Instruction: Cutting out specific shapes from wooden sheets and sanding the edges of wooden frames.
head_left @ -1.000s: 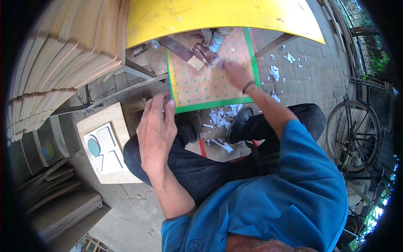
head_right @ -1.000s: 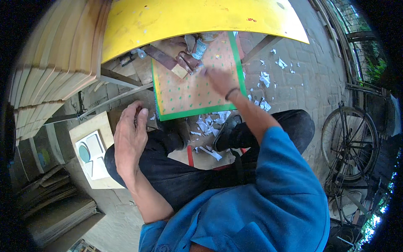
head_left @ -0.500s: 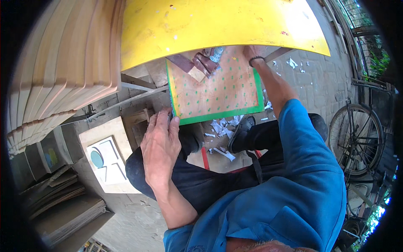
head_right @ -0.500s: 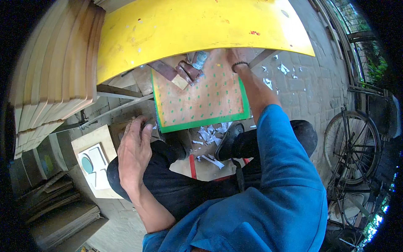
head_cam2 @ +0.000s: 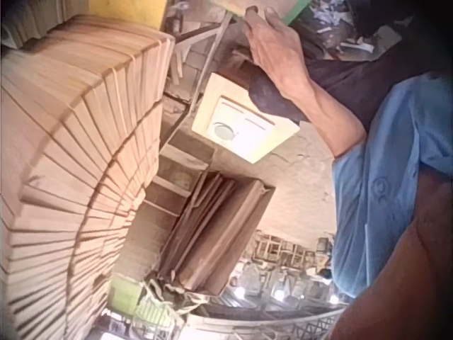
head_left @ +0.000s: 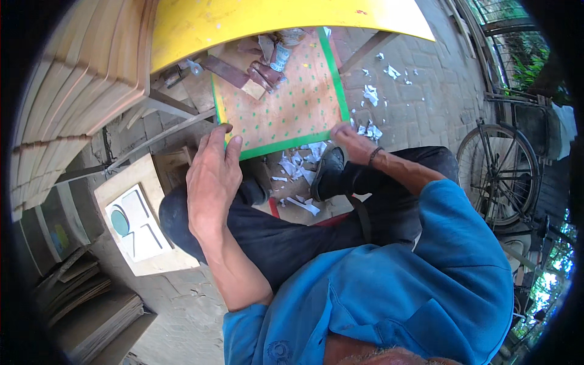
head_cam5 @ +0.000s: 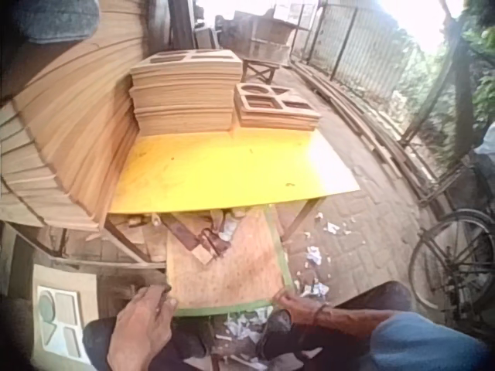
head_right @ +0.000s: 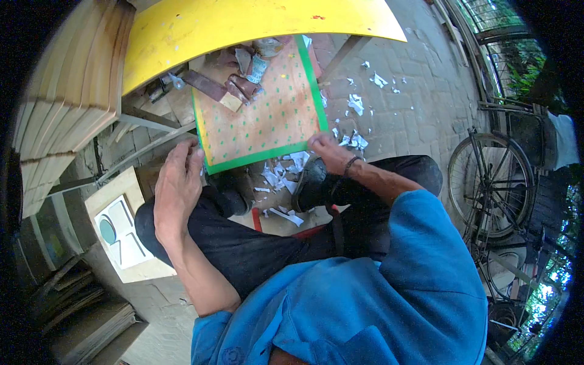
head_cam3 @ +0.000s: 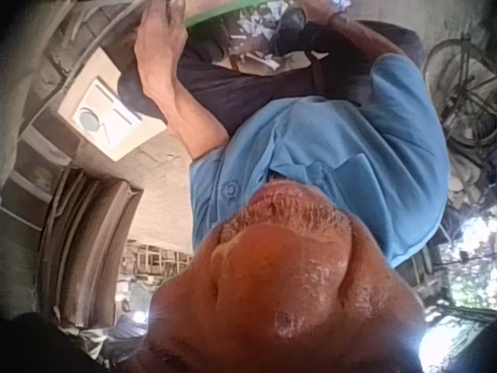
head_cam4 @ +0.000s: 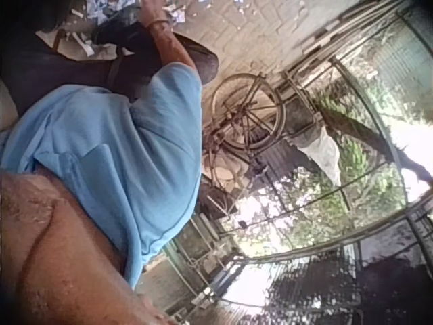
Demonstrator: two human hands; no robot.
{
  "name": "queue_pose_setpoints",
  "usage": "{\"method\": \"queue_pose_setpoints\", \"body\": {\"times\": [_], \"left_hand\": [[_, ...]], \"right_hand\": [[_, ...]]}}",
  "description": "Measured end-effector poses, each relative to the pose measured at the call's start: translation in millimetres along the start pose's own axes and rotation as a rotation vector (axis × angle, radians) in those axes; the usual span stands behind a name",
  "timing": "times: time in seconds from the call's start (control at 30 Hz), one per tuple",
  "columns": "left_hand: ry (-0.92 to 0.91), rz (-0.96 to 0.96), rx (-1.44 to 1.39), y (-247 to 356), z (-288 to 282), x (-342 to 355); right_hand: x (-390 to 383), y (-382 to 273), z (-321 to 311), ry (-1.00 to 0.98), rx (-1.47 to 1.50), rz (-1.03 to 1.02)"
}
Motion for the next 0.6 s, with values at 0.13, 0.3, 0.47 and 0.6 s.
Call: {"method": "queue_pose_setpoints", "body": {"times": [0.13,0.3,0.47,0.6], "left_hand": [[-0.050,-0.059,-0.058,-3,0,-3],[-0.046,-0.137,-0.091,-22,-1,-8],[-0.003,-0.092,-0.046,-24,-7,-8],[0.068,0.041,-0.077,-13,2,2]], "right_hand": [[-5,-90,22,-0.405,0.227,-0.200],[25,-46,-19,0.448,0.009,0.079],[43,26,9,0.503,-0.417,0.596],[87,-84,82,0.631,-0.112,0.075]]}}
Point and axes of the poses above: each hand's wrist, its own x-axis towards the middle knuckle, its own z-axis out of the palm, y = z × x, the point moved 4 cm from there along x, towards the middle knuckle, and after that the axes turned 9 degrees about -x, right-handed, at the moved point
